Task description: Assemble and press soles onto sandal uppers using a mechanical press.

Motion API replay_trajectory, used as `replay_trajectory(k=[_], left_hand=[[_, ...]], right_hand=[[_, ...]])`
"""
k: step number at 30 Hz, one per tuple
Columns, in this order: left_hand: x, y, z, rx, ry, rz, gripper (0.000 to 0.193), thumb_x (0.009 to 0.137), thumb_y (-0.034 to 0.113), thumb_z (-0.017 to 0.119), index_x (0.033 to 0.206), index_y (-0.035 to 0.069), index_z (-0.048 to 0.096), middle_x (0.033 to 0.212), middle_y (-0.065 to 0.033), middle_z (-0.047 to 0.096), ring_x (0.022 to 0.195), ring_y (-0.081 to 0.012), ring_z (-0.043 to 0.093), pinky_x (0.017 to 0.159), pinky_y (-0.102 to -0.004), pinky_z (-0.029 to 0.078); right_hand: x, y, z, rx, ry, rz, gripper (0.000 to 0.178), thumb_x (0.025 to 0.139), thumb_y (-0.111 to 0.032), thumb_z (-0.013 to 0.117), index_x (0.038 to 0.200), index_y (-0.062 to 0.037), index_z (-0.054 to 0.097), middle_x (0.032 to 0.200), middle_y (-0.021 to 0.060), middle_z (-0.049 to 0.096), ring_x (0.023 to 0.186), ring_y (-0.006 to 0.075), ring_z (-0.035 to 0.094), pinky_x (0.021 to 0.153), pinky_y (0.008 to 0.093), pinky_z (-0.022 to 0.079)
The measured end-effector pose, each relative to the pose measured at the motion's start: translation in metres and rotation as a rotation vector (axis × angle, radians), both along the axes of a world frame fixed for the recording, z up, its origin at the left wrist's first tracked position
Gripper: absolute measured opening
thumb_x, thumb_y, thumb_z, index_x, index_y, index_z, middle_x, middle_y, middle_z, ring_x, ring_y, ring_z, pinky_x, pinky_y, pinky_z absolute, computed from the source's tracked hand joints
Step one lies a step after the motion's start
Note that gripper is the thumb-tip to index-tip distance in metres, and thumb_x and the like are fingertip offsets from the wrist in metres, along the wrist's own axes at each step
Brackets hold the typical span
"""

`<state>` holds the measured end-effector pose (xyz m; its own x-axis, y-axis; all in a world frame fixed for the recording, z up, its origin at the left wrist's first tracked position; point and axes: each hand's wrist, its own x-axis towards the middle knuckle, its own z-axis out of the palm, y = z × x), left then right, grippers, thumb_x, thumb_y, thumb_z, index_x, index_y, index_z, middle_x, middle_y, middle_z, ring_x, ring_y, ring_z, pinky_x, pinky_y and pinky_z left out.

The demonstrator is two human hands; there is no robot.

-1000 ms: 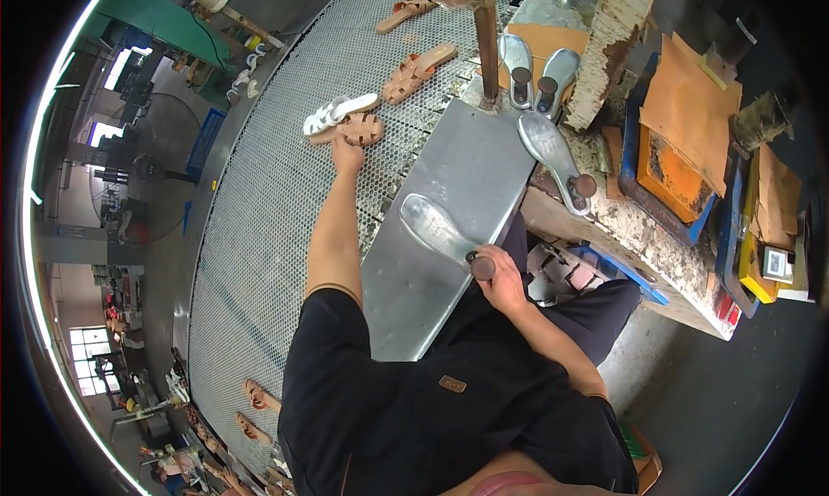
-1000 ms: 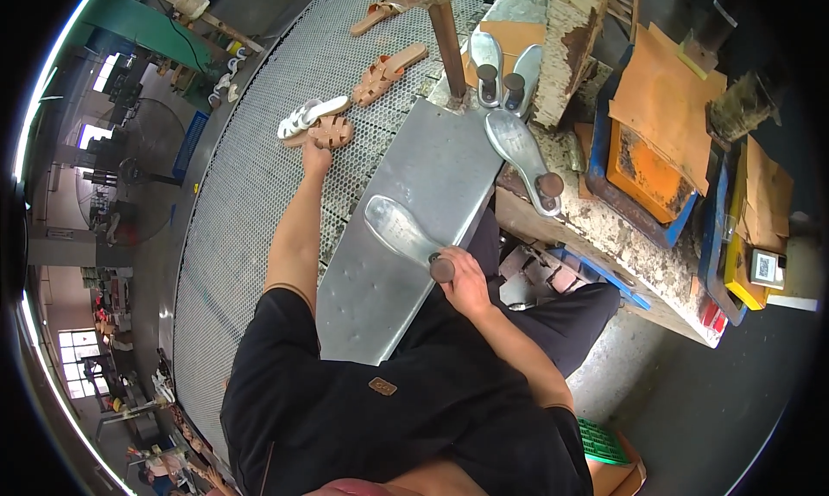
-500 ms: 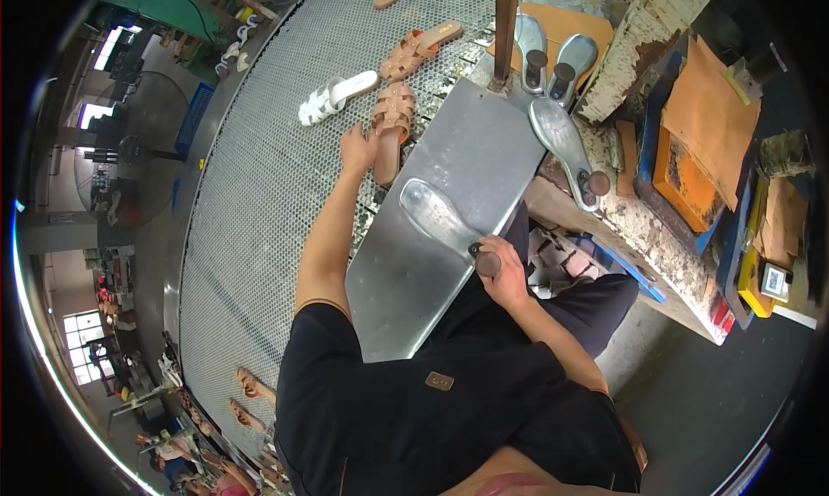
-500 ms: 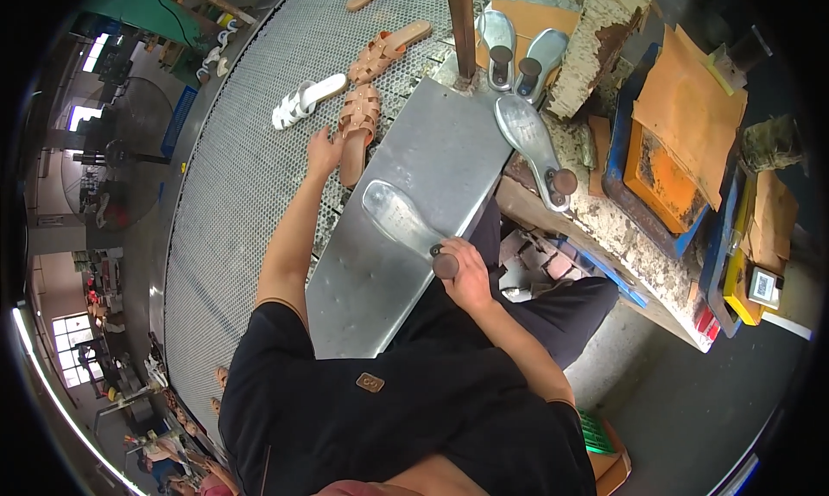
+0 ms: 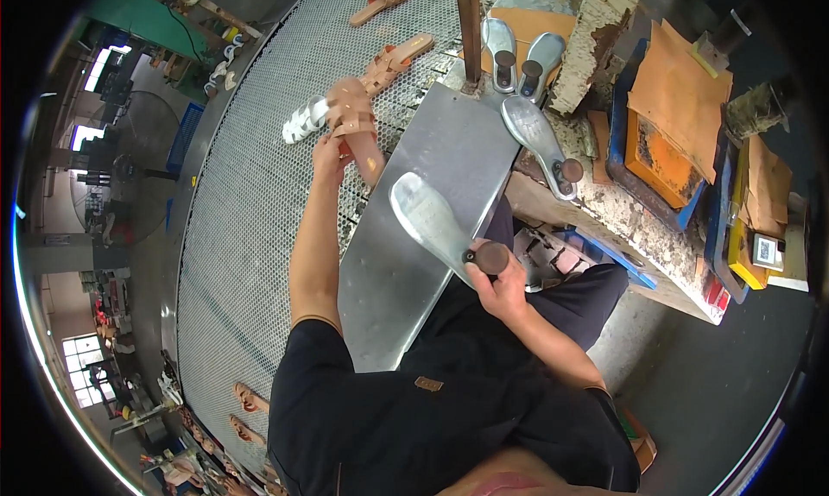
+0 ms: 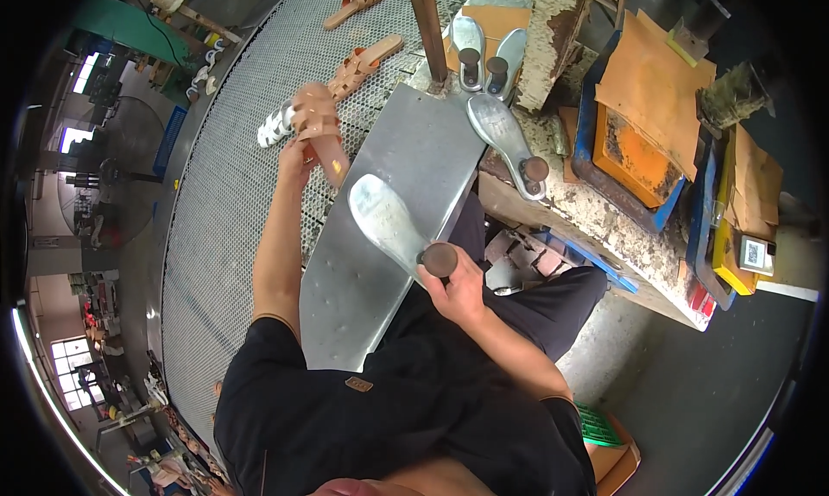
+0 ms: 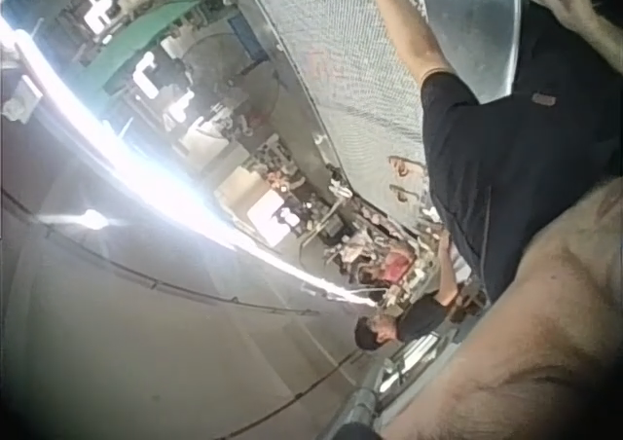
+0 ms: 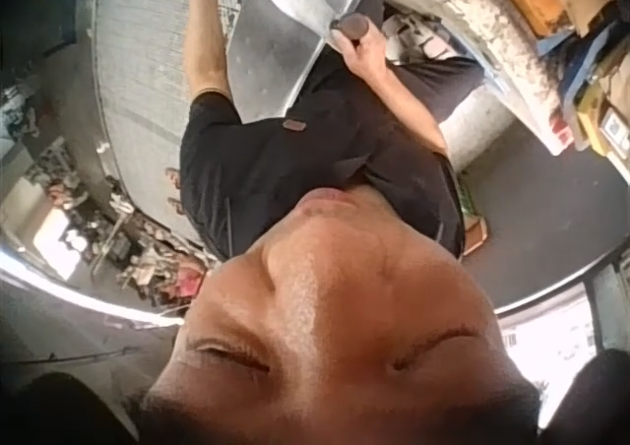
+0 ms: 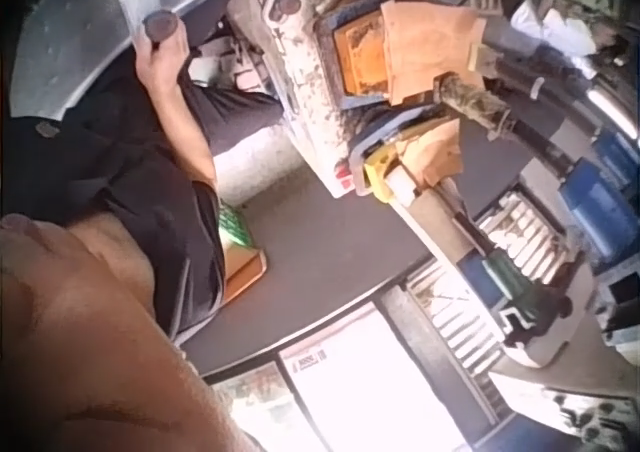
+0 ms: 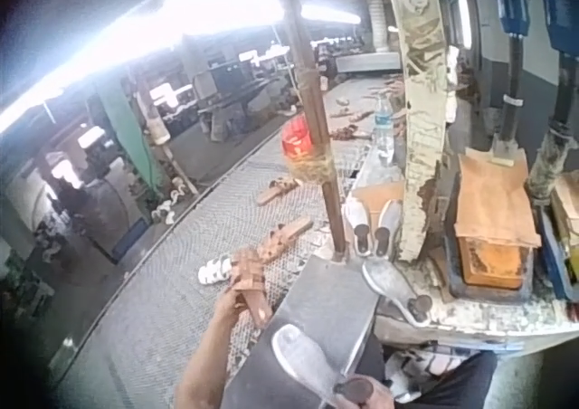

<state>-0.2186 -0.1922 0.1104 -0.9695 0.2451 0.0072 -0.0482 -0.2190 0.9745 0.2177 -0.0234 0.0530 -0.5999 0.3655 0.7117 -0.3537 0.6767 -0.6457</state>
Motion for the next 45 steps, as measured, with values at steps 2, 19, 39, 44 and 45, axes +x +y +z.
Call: replay_trajectory(k=[2, 19, 39, 44, 45], left_hand=[[0.041, -0.004, 0.025, 0.123, 0.104, 0.011, 0.051, 0.101, 0.016, 0.073, 0.145, -0.001, 0.053, 0.116, -0.011, 0.072, 0.102, -0.0215, 0.074, 0.083, -0.033, 0.061], [0.271, 0.127, 0.117, 0.584, 0.547, -0.792, 0.086, 0.096, 0.026, 0.084, 0.162, -0.004, 0.04, 0.153, -0.0146, 0.059, 0.136, -0.0278, 0.063, 0.12, -0.0431, 0.047], [0.468, 0.241, 0.091, 0.932, -0.079, -1.189, 0.087, 0.11, 0.074, 0.033, 0.167, 0.007, 0.035, 0.158, -0.018, 0.054, 0.142, -0.0385, 0.057, 0.121, -0.0574, 0.043], [0.476, 0.239, 0.072, 0.861, -0.128, -1.138, 0.088, 0.11, 0.072, 0.034, 0.167, 0.006, 0.034, 0.157, -0.0198, 0.053, 0.142, -0.0405, 0.056, 0.121, -0.0565, 0.043], [0.477, 0.239, 0.068, 0.845, -0.098, -1.149, 0.088, 0.11, 0.072, 0.035, 0.167, 0.005, 0.034, 0.157, -0.0197, 0.054, 0.143, -0.0399, 0.055, 0.121, -0.0555, 0.043]], right_hand=[[0.008, -0.001, 0.02, 0.016, 0.061, 0.016, 0.03, 0.088, -0.011, 0.085, 0.112, 0.0005, 0.071, 0.113, 0.0158, 0.076, 0.103, 0.0357, 0.076, 0.09, 0.0413, 0.061], [0.103, 0.043, 0.055, -0.198, 0.429, -0.072, 0.027, 0.081, 0.003, 0.08, 0.102, 0.0043, 0.064, 0.114, 0.02, 0.074, 0.12, 0.0384, 0.073, 0.103, 0.046, 0.057], [0.166, 0.098, 0.061, 0.076, 0.445, -0.358, 0.055, 0.077, -0.009, 0.092, 0.116, -0.0032, 0.053, 0.138, 0.0205, 0.059, 0.136, 0.0378, 0.058, 0.108, 0.0508, 0.051], [0.176, 0.089, 0.034, -0.04, 0.356, -0.391, 0.067, 0.071, -0.018, 0.098, 0.12, -0.0041, 0.053, 0.143, 0.0232, 0.053, 0.13, 0.0377, 0.06, 0.106, 0.0491, 0.052], [0.179, 0.09, 0.037, -0.065, 0.345, -0.4, 0.068, 0.071, -0.019, 0.098, 0.12, -0.0035, 0.053, 0.141, 0.0236, 0.054, 0.128, 0.0377, 0.062, 0.104, 0.0488, 0.053]])
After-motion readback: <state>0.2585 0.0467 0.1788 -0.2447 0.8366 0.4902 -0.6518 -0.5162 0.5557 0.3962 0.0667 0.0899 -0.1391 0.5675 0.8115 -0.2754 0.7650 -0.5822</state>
